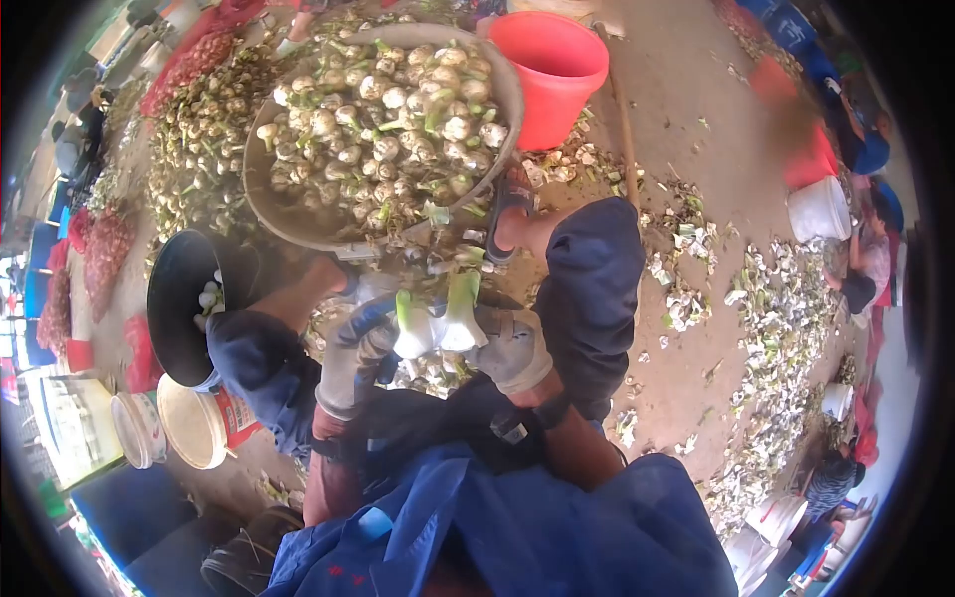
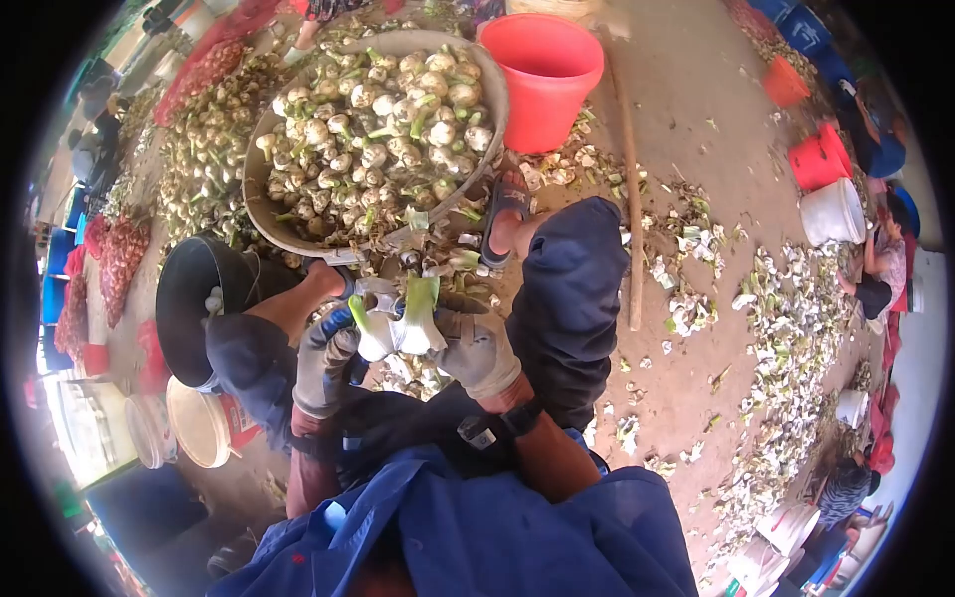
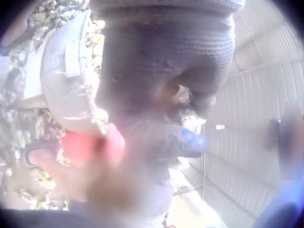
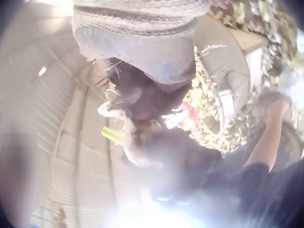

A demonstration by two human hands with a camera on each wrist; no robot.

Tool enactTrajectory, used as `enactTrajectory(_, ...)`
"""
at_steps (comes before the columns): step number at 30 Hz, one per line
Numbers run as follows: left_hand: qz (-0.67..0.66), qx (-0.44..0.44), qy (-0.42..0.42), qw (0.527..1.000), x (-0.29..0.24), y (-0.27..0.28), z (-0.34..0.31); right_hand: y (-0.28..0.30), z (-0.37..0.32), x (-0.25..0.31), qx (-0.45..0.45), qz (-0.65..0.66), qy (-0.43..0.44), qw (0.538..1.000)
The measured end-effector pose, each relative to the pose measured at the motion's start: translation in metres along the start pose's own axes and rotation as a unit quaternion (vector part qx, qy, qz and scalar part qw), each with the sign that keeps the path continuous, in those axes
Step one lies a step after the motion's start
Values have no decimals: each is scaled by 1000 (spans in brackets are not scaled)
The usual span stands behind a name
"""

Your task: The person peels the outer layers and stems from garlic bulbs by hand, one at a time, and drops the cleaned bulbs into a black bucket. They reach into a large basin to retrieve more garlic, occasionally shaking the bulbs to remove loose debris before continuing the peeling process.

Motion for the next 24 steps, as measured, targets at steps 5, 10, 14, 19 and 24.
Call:
enactTrajectory(5,287,-43,-92,952,-33,-3,1,-2,-2,17,42,-406,142,902)
enactTrajectory(10,175,-35,1,984,-27,-3,-1,-3,0,7,17,-232,35,972)
enactTrajectory(14,-171,-1,-72,983,-28,-4,-9,-29,-6,13,81,-508,197,835)
enactTrajectory(19,-119,-203,-150,960,-15,34,-11,-28,-19,-4,2,-349,75,934)
enactTrajectory(24,292,-288,-226,884,-28,67,-15,-59,-26,1,152,-133,16,979)
Point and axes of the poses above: each hand's wrist, its own z-axis towards the middle knuckle, its own y-axis out of the back of the hand, x = y × z, the point moved 5 cm from there along z, towards the middle knuckle, and after that the axes turned 2 degrees about y, right-handed, at the moved point
